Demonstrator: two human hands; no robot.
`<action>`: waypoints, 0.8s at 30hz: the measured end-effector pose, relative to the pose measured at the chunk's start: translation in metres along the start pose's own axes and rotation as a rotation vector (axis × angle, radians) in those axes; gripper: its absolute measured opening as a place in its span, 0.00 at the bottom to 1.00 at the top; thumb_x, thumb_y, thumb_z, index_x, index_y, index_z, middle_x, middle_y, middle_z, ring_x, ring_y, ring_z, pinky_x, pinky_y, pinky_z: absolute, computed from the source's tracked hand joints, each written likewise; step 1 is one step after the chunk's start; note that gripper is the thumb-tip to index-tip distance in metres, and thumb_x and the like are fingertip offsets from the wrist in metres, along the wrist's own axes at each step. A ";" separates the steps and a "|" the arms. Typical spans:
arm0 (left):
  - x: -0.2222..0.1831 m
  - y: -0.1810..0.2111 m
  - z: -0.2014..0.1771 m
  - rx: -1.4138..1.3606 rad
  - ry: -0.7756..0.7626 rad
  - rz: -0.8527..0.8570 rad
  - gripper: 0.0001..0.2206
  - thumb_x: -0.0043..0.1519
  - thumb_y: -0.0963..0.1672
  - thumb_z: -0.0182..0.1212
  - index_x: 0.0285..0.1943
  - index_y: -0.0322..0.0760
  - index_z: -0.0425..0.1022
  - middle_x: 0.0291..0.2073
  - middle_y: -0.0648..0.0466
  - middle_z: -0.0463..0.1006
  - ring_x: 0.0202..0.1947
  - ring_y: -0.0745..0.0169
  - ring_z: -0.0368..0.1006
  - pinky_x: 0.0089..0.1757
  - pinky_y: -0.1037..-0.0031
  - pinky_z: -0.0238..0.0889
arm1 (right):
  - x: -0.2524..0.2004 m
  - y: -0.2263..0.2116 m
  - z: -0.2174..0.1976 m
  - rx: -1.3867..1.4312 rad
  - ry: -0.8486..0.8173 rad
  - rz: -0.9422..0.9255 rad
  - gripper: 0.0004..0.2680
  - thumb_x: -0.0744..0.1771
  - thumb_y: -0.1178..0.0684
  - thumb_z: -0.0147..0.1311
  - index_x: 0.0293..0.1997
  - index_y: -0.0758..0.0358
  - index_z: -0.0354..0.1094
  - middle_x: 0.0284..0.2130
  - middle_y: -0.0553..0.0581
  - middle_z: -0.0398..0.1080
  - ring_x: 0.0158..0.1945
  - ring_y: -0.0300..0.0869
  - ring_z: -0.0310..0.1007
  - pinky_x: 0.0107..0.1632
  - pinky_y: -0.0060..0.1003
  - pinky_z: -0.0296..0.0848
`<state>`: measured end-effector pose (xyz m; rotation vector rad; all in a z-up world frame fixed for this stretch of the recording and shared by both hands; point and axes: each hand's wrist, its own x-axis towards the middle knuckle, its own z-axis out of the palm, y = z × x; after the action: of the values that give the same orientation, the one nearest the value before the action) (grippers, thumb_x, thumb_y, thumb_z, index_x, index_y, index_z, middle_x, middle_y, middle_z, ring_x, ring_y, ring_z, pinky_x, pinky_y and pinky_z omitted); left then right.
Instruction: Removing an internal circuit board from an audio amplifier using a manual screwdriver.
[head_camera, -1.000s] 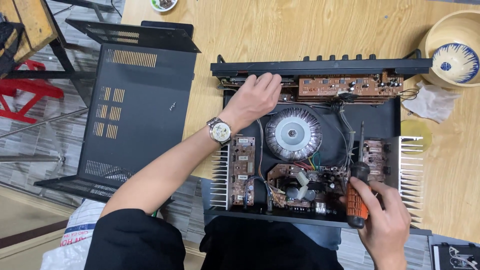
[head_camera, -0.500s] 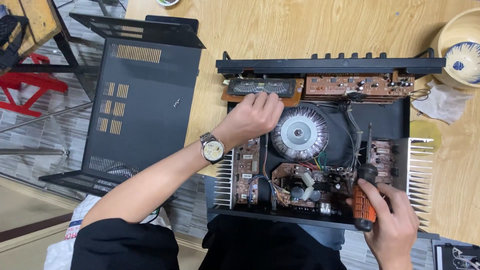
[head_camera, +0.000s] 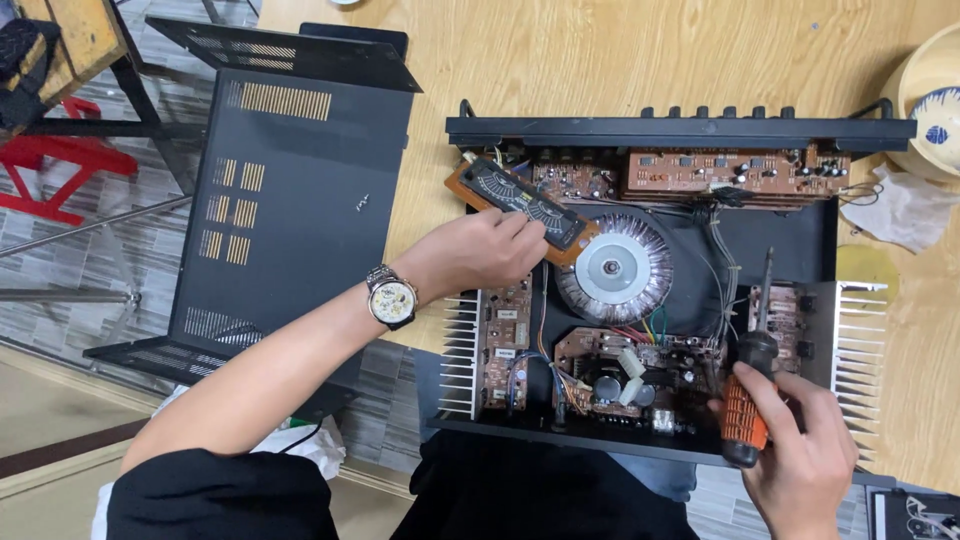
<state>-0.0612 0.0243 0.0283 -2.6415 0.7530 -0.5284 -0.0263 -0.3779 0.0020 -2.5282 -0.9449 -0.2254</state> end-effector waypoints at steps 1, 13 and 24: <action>-0.002 -0.001 0.000 -0.001 -0.014 0.011 0.06 0.62 0.40 0.56 0.32 0.44 0.66 0.29 0.59 0.64 0.26 0.71 0.57 0.27 0.83 0.55 | 0.001 -0.002 -0.001 0.017 0.000 0.008 0.18 0.61 0.58 0.71 0.57 0.65 0.78 0.46 0.65 0.70 0.41 0.51 0.68 0.45 0.44 0.68; 0.012 -0.015 -0.015 -0.152 -0.176 -0.079 0.09 0.57 0.41 0.63 0.43 0.41 0.67 0.43 0.56 0.73 0.37 0.68 0.69 0.33 0.81 0.64 | 0.001 -0.001 0.000 0.003 -0.008 0.010 0.17 0.62 0.58 0.71 0.56 0.66 0.78 0.44 0.66 0.70 0.41 0.50 0.69 0.44 0.43 0.69; 0.001 -0.072 -0.025 -0.504 -0.264 -0.350 0.10 0.56 0.39 0.68 0.42 0.30 0.72 0.37 0.49 0.74 0.30 0.60 0.71 0.35 0.74 0.71 | -0.033 0.094 -0.013 0.210 -0.175 -0.055 0.25 0.54 0.58 0.66 0.58 0.68 0.70 0.46 0.69 0.72 0.41 0.53 0.76 0.46 0.46 0.77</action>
<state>-0.0403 0.0753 0.0808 -3.2505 0.3759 -0.0630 0.0105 -0.4666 -0.0275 -2.3582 -1.0471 0.0771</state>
